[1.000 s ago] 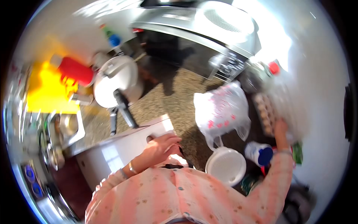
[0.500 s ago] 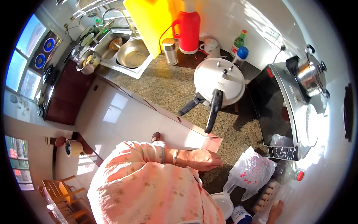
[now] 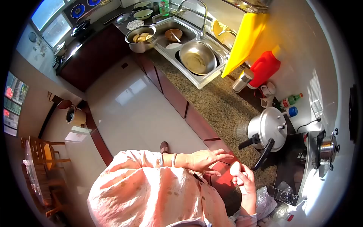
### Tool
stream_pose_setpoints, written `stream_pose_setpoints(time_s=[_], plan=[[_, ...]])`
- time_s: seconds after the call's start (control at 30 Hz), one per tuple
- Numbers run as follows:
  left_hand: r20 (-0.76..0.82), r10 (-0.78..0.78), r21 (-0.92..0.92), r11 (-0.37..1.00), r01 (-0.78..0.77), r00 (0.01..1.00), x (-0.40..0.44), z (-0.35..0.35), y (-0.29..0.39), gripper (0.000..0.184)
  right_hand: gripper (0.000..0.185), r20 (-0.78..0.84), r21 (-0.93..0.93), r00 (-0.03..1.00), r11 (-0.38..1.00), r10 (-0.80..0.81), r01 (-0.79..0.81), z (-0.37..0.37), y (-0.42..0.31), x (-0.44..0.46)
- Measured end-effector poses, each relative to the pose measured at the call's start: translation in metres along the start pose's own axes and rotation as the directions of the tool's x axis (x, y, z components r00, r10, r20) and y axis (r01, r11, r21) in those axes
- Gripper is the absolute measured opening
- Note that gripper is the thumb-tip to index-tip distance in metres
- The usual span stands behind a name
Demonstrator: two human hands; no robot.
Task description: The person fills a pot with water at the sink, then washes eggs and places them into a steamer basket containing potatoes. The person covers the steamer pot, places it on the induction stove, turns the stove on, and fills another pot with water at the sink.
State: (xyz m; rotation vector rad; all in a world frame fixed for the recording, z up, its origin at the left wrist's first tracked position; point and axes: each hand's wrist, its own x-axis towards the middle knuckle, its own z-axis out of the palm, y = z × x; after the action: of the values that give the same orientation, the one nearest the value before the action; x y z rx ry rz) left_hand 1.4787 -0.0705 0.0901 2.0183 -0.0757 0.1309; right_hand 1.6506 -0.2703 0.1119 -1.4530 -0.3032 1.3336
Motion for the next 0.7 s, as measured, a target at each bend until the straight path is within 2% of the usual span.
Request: stream_pose_setpoints(time_s=[0.03,0.1,0.13,0.17,0.23,0.33,0.37,0.43,0.5,0.57,0.6,0.63,0.7], plan=[[-0.061,0.026,0.056,0.998,-0.022,0.998,-0.021,-0.021,-0.003,0.068,0.046,0.046,0.044,0.996,0.996,0.073,-0.075,0.031,0.003,0.026],[-0.144,0.002,0.136,0.991,0.018,0.990,-0.067,-0.055,-0.015,0.069,0.045,0.265,-0.019,0.961,0.996,0.084,-0.082,0.089,0.011,0.077],[-0.204,0.026,0.142,0.990,0.003,0.979,-0.088,-0.071,-0.021,0.067,0.044,0.350,-0.003,0.932,0.995,0.098,-0.103,0.118,0.014,0.098],[-0.266,-0.004,0.175,0.983,0.052,0.964,-0.109,-0.085,-0.025,0.065,0.043,0.431,0.008,0.895,0.992,0.112,-0.128,0.146,0.014,0.115],[-0.356,-0.125,0.218,0.953,0.212,0.926,-0.147,-0.108,-0.032,0.057,0.034,0.481,-0.094,0.865,0.989,0.144,-0.112,0.205,0.011,0.142],[-0.509,-0.170,0.197,0.931,0.307,0.844,-0.194,-0.136,-0.044,0.050,0.035,0.567,-0.243,0.779,0.958,0.267,-0.152,0.273,0.008,0.179],[-0.516,-0.180,0.192,0.929,0.318,0.838,-0.207,-0.145,-0.047,0.050,0.035,0.575,-0.286,0.760,0.945,0.302,-0.159,0.293,0.003,0.188],[-0.623,-0.312,0.041,0.903,0.428,0.717,-0.228,-0.163,-0.054,0.045,0.035,0.675,-0.332,0.645,0.928,0.358,-0.168,0.314,0.004,0.217],[-0.706,-0.379,-0.107,0.892,0.438,0.599,-0.245,-0.177,-0.067,0.045,0.036,0.641,-0.319,0.686,0.932,0.344,-0.169,0.345,-0.009,0.233],[-0.755,-0.441,-0.327,0.895,0.304,0.486,-0.258,-0.190,-0.092,0.040,0.034,0.603,-0.334,0.718,0.927,0.349,-0.171,0.358,-0.017,0.264],[-0.665,-0.600,-0.572,0.792,0.213,0.445,-0.262,-0.200,-0.099,0.036,0.032,0.573,-0.295,0.745,0.934,0.340,-0.200,0.359,-0.022,0.281],[-0.604,-0.655,-0.688,0.716,0.118,0.454,-0.266,-0.213,-0.107,0.032,0.030,0.544,-0.252,0.771,0.941,0.331,-0.226,0.359,-0.028,0.297],[-0.581,-0.664,-0.742,0.670,0.030,0.471,-0.267,-0.248,-0.117,0.030,0.025,0.488,-0.129,0.838,0.970,0.244,-0.207,0.358,-0.043,0.327]])
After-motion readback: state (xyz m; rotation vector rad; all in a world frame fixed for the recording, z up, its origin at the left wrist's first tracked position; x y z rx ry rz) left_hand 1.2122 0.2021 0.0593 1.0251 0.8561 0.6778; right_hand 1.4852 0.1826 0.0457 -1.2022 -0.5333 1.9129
